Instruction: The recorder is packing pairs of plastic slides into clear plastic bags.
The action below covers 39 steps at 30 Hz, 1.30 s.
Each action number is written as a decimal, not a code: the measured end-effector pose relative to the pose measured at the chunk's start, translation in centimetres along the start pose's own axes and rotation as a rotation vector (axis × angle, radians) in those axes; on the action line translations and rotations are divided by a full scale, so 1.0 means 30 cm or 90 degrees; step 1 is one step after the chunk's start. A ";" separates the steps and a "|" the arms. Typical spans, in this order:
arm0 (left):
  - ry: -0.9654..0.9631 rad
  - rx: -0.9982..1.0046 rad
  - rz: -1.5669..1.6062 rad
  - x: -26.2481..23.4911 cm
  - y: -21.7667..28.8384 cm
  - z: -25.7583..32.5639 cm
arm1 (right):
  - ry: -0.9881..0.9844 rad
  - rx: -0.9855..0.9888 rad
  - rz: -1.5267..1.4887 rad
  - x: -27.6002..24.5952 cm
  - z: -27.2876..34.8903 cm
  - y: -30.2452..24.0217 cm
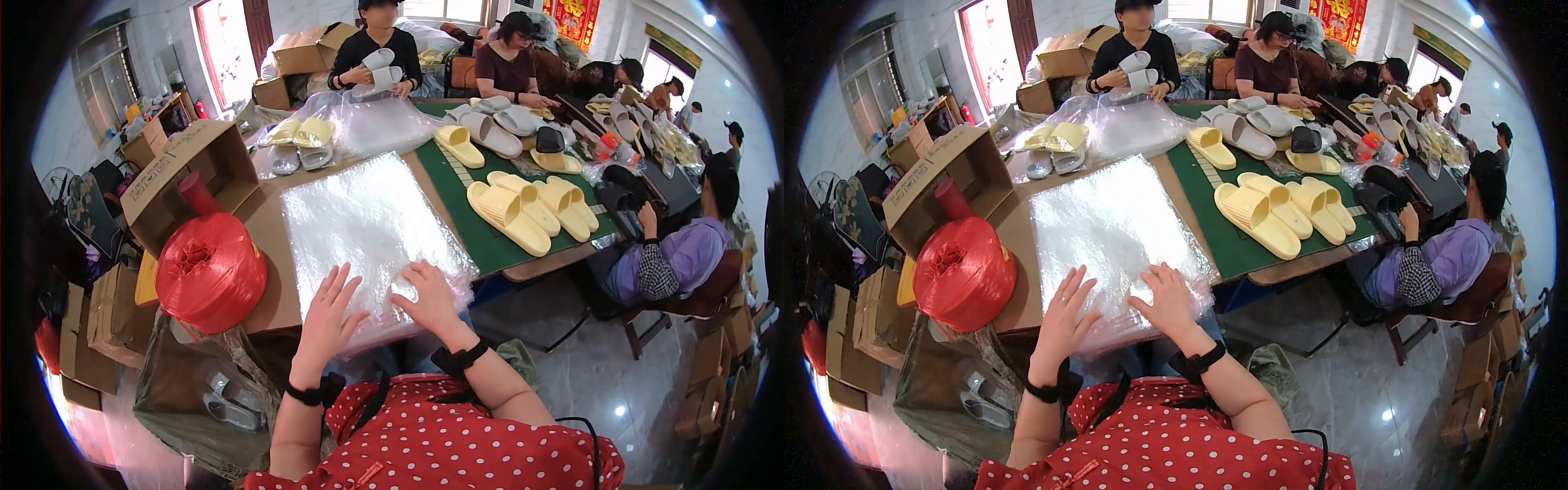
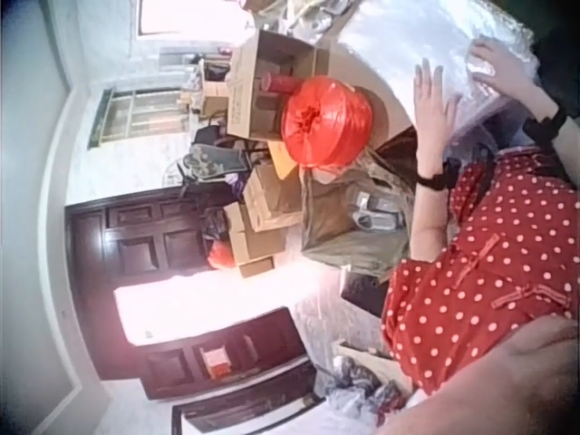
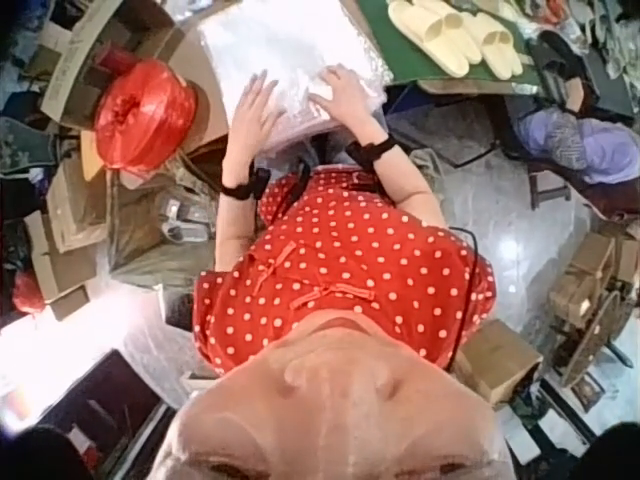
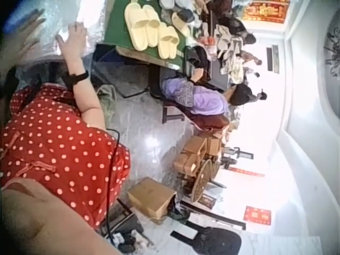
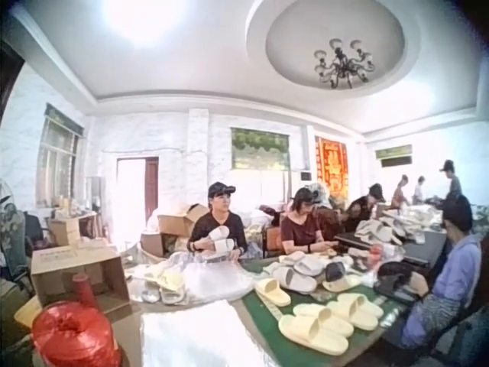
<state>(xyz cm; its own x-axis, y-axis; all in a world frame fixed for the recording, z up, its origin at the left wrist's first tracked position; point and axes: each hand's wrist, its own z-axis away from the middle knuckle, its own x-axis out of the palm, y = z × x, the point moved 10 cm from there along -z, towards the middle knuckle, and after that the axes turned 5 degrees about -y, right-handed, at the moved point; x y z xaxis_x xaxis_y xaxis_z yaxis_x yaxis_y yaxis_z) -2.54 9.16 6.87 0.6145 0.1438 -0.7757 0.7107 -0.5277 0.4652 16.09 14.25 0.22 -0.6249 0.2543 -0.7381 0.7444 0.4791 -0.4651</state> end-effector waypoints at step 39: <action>-0.070 -0.110 -0.033 0.183 -0.211 0.020 | 0.050 0.334 0.506 -0.338 0.040 0.505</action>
<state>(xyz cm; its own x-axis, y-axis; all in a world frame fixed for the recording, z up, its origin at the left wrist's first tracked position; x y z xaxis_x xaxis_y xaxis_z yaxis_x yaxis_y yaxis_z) -3.87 12.79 -0.59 0.5406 0.0696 -0.8384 0.7945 -0.3699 0.4816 34.00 17.91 0.06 0.1098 0.4084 -0.9062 0.9566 -0.2909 -0.0152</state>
